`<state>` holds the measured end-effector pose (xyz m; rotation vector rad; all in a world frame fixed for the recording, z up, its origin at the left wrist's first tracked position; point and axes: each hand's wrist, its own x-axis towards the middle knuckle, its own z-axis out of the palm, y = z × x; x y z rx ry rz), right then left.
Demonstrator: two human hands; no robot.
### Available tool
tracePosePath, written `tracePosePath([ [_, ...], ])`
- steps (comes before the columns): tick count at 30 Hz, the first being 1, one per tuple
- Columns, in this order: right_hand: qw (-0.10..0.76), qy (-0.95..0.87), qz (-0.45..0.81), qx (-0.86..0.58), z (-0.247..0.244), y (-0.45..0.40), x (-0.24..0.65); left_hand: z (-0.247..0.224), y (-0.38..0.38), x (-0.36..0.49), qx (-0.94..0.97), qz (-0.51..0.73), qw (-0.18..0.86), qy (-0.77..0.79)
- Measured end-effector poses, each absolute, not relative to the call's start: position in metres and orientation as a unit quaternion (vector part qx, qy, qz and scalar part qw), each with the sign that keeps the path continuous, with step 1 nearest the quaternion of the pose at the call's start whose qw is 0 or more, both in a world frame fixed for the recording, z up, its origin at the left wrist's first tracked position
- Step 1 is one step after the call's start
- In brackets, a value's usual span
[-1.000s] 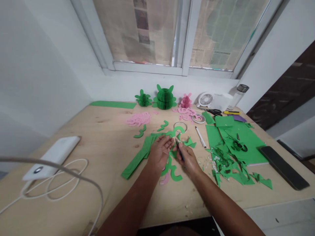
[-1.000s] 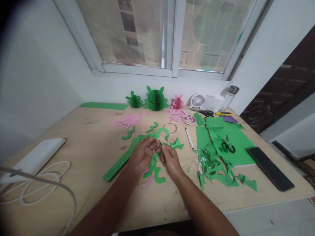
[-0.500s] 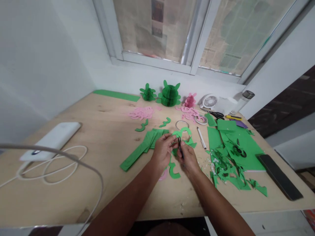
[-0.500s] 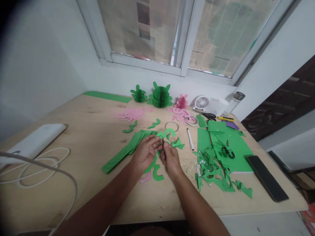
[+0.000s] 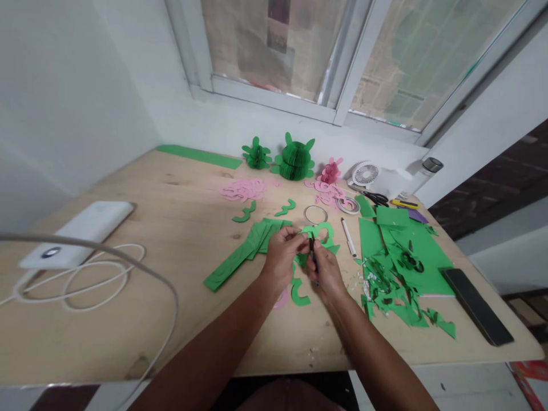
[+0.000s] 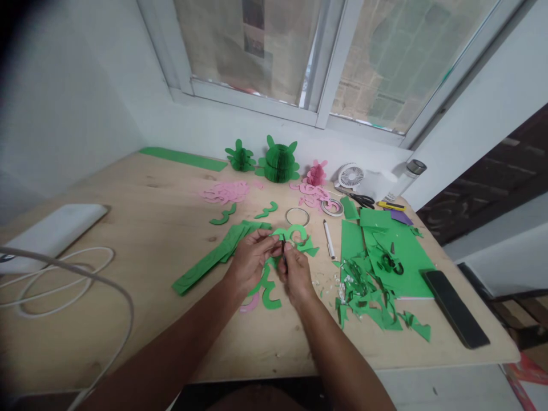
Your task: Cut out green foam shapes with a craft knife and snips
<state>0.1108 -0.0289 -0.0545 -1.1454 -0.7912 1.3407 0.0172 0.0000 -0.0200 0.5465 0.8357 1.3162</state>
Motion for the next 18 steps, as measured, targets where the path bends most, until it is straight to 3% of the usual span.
tracePosePath([
  [18,0.57,-0.332,0.565,-0.495,-0.0529,-0.0286,0.1102,-0.0246,0.0005,0.0191,0.261,0.594,0.661,0.379],
])
